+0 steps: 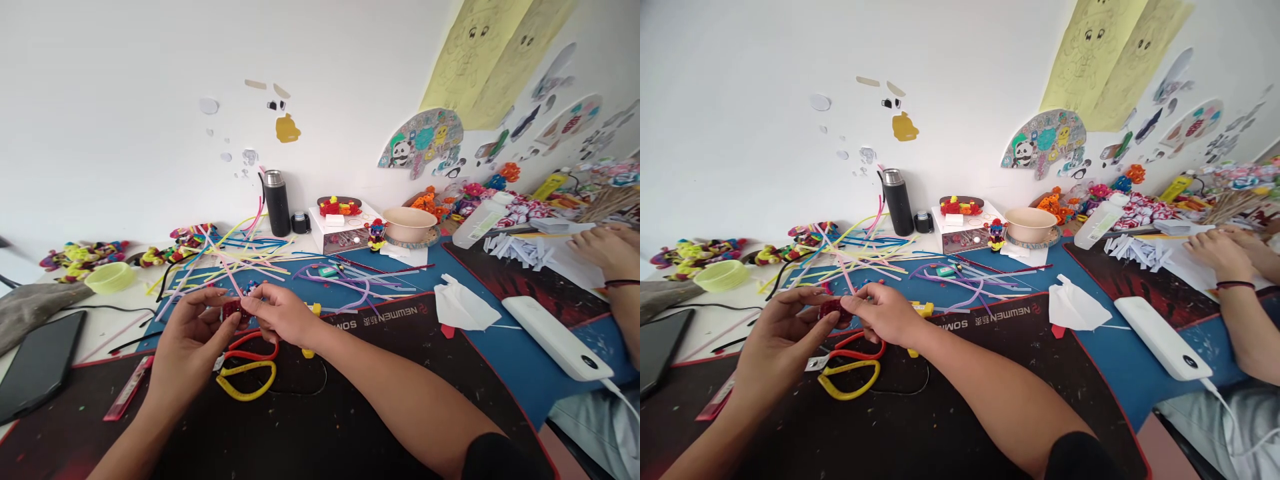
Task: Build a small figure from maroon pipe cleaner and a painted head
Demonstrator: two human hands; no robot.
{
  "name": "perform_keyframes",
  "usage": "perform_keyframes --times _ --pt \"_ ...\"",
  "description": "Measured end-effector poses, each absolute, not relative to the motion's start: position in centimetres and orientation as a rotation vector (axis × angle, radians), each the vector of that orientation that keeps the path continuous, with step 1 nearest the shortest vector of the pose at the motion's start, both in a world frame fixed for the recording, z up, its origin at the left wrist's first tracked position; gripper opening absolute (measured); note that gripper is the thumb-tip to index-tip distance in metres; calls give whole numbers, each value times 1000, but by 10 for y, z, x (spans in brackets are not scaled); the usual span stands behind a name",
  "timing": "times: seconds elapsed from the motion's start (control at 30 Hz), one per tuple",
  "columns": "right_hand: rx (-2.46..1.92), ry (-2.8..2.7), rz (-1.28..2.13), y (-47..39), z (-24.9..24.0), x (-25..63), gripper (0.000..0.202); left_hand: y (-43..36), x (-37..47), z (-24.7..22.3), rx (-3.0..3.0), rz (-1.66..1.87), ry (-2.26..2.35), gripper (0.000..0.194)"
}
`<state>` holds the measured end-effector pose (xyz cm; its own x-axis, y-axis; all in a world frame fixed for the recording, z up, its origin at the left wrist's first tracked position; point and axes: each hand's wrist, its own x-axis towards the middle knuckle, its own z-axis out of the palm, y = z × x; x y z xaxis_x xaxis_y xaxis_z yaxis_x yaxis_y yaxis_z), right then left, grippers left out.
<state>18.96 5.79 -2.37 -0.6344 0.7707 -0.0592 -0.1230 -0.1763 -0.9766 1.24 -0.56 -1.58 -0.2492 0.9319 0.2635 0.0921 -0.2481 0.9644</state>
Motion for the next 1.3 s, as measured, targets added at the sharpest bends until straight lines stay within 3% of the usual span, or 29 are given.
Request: perform_keyframes --times 0.9,1.3 --pt "-817 -1371 1975 56 -20 187 41 -6 4 -29 1481 1523 1407 45" --pt "-819 -1294 2005 55 -12 188 38 -8 6 -24 1455 1481 1342 53"
